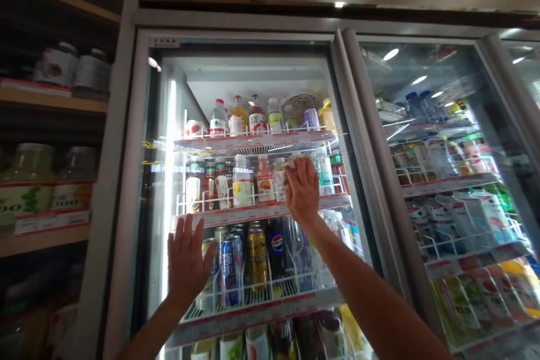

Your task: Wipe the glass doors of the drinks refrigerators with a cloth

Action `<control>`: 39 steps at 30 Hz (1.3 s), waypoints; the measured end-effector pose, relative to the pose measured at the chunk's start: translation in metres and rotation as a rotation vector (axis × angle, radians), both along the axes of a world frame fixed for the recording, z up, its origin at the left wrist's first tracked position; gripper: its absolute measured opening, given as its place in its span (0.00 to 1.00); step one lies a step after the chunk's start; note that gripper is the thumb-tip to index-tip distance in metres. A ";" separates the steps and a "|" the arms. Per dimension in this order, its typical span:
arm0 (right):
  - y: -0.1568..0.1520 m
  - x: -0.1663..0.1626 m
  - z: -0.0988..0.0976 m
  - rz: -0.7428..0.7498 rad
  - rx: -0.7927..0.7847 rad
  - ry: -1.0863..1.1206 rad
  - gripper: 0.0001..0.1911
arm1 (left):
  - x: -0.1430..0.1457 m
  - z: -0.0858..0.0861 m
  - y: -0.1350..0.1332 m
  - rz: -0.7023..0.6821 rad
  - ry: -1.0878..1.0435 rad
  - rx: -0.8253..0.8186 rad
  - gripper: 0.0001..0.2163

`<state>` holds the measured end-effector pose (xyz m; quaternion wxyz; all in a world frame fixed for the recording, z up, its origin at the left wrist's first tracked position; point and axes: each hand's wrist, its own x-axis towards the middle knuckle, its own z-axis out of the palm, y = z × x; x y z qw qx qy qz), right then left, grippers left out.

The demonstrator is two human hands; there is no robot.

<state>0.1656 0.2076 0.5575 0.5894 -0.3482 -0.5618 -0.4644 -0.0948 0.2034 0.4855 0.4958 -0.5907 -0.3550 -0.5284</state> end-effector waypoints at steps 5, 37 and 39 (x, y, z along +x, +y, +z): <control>-0.004 -0.033 -0.008 0.037 -0.086 -0.467 0.26 | -0.001 0.000 0.000 0.011 0.008 0.017 0.31; 0.011 0.074 -0.004 0.019 0.024 0.031 0.25 | 0.017 0.117 0.000 0.032 -0.147 0.177 0.20; 0.017 0.081 -0.006 -0.075 0.004 0.008 0.24 | 0.042 0.104 0.001 0.078 -0.102 0.157 0.21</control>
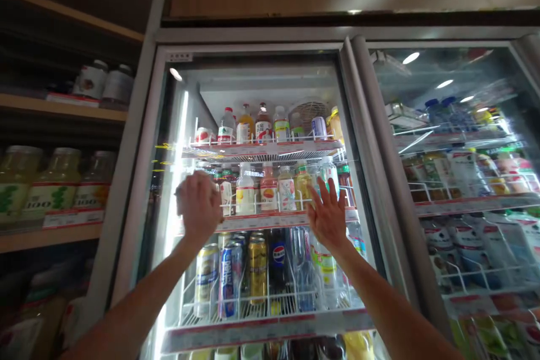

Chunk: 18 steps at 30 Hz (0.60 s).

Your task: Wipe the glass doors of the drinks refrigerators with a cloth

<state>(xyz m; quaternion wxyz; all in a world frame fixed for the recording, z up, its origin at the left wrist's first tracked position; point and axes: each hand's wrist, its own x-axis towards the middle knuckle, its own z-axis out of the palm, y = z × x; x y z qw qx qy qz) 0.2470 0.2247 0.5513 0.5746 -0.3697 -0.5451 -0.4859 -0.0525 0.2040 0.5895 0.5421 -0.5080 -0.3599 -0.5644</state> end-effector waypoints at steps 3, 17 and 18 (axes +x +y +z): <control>0.003 0.001 -0.004 -0.049 -0.010 -0.039 0.24 | 0.044 -0.025 0.002 0.030 0.403 -0.053 0.20; 0.001 0.003 -0.006 -0.013 0.020 -0.075 0.26 | 0.003 -0.009 0.005 0.042 0.524 -0.067 0.22; 0.001 0.003 -0.006 -0.013 0.023 -0.076 0.26 | -0.004 -0.005 0.004 0.039 0.475 -0.046 0.22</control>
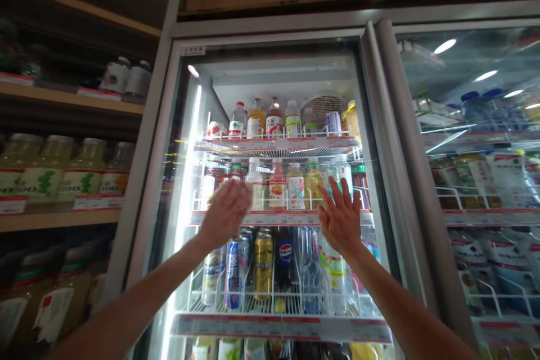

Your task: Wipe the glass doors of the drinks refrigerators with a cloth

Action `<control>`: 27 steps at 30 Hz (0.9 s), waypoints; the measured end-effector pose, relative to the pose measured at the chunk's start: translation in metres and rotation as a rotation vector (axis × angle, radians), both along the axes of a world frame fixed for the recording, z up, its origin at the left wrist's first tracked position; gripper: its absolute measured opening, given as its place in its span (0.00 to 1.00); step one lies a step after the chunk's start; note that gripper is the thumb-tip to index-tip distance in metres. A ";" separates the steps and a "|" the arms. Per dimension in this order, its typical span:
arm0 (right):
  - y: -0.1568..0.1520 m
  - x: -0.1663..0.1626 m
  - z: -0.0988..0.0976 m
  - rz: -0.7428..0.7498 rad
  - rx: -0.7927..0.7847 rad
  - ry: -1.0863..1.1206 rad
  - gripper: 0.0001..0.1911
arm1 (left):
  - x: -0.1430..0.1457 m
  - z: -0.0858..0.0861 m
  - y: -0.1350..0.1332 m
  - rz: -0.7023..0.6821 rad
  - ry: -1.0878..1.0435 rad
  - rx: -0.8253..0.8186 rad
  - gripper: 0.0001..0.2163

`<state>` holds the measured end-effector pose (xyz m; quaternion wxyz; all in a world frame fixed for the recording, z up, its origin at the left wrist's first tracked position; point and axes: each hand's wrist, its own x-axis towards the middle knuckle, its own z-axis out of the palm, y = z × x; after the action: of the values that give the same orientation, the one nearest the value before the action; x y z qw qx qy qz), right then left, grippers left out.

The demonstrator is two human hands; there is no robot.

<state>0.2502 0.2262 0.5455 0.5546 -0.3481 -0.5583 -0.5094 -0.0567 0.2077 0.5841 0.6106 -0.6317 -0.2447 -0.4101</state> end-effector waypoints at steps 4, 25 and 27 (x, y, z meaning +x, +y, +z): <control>0.000 0.000 0.000 -0.023 0.008 0.000 0.27 | -0.025 0.020 0.001 -0.058 -0.378 0.098 0.23; -0.001 0.000 -0.001 -0.043 -0.022 0.015 0.22 | -0.018 0.044 0.004 -0.040 -0.272 0.039 0.21; -0.001 0.000 -0.002 -0.038 -0.017 0.017 0.22 | -0.017 0.037 0.002 -0.028 -0.210 0.027 0.22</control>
<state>0.2503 0.2256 0.5438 0.5466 -0.3678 -0.5511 -0.5121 -0.0735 0.2101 0.6206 0.5842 -0.5803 -0.2933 -0.4857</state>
